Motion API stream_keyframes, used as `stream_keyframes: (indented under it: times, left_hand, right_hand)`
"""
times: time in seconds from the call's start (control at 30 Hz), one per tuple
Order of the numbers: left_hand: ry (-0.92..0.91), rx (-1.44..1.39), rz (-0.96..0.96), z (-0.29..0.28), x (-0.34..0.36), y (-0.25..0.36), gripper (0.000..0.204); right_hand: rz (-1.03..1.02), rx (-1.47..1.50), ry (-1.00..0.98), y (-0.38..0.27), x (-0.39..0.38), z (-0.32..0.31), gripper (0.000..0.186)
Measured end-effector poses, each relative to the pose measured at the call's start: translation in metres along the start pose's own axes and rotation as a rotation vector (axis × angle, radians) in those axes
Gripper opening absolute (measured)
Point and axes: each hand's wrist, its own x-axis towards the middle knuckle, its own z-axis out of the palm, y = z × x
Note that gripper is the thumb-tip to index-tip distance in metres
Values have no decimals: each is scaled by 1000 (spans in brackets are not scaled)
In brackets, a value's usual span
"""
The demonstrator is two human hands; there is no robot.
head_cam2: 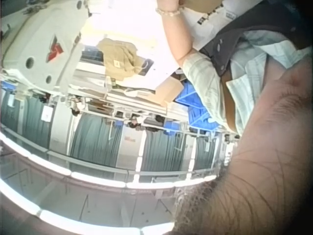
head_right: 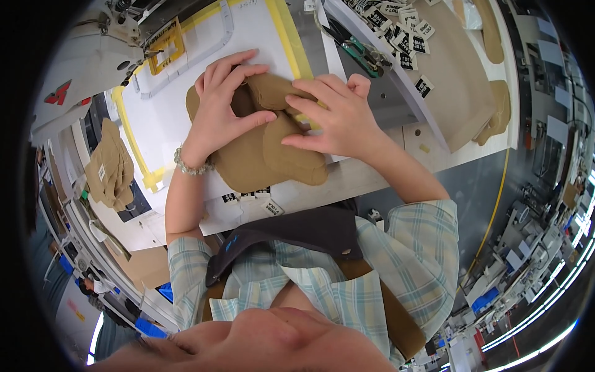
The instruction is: The recorder operates an industrial sewing machine to attach labels and sew leather/fabric components for a garment or accessory.
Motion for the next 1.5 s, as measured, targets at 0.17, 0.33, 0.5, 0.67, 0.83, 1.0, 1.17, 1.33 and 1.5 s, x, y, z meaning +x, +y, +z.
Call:
stream_keyframes:
  times: [0.17,0.33,0.5,0.67,0.83,1.0,1.17,1.33,1.5]
  left_hand:
    - [-69,-1,67,-5,1,1,82]
    - [-117,6,90,-7,-1,-3,94]
    - [-135,-2,109,-7,-2,-6,95]
    - [-132,-16,132,-7,-2,-8,95]
    - [-123,-14,138,-6,-3,-9,95]
    - [-130,-24,146,-5,-2,-12,94]
    - [-118,-59,142,-6,-3,-12,84]
    - [-155,-124,131,-11,-2,-16,67]
    - [-99,-162,98,-6,-4,-13,59]
  right_hand:
    - [15,9,-6,-1,0,0,58]
    - [12,-1,-2,-2,0,0,57]
    - [13,-7,-8,-2,0,1,58]
    - [17,-21,-13,-4,0,0,58]
    - [1,-35,10,-4,1,1,54]
    - [1,-21,11,-1,1,2,53]
    - [1,-25,13,-2,0,2,52]
    - [7,-22,17,-4,0,1,52]
    - [73,89,-45,1,0,-6,53]
